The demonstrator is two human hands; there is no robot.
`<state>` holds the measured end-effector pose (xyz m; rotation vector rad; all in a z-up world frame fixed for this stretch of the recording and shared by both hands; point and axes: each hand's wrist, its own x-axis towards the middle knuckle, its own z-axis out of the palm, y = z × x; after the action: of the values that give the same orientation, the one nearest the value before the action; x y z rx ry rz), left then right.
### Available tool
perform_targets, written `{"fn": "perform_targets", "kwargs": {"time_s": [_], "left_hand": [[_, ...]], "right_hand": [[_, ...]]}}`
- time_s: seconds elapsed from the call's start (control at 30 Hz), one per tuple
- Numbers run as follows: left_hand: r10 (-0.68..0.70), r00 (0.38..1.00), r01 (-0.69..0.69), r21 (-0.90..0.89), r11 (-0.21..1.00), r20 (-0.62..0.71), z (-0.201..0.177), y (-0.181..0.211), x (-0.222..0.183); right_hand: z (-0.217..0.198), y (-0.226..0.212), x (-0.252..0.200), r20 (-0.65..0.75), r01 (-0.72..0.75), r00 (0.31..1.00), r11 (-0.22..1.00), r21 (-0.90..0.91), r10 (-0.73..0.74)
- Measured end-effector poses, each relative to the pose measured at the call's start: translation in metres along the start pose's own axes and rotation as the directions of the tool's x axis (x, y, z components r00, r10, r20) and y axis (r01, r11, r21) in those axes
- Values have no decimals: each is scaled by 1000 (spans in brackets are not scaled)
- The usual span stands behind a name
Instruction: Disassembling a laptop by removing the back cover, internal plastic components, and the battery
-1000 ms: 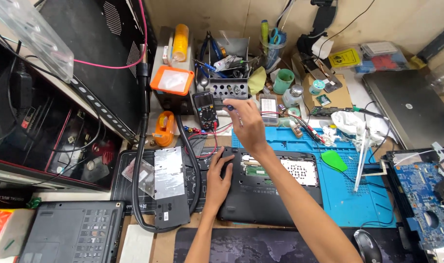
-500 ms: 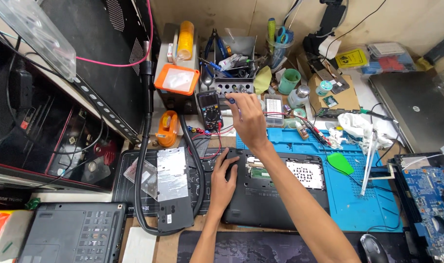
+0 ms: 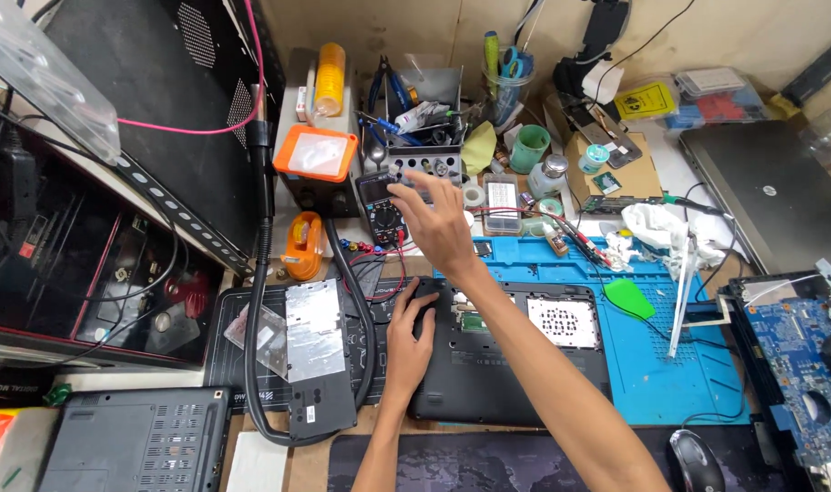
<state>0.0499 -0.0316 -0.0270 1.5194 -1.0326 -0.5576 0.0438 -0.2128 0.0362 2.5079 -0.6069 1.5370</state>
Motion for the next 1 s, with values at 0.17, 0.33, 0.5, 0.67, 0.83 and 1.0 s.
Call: {"fn": "perform_targets", "kwargs": {"time_s": [0.17,0.33,0.5,0.67,0.83,1.0], "left_hand": [[2,1000,-2,31,1000,10,-3,9,1],[43,999,-44,66,997,15,1,-3,-3],[30,998,-23,135,991,-50,3,-3,-2],[-6,1000,9,143,990,-22,4,3,-3],[-34,999,27,216,976,30,5,10,0],[60,990,-121,567,815,125,13,0,16]], "right_hand": [[-63,5,-31,63,-128,990,989,73,124],[-150,30,-84,354,-377,858,925,-56,371],[-223,41,-125,411,-782,464,581,-225,785],[-229,61,-170,403,-851,370,479,-214,837],[-227,69,-160,463,-808,397,541,-234,793],[-200,96,-171,446,-761,455,597,-255,771]]}}
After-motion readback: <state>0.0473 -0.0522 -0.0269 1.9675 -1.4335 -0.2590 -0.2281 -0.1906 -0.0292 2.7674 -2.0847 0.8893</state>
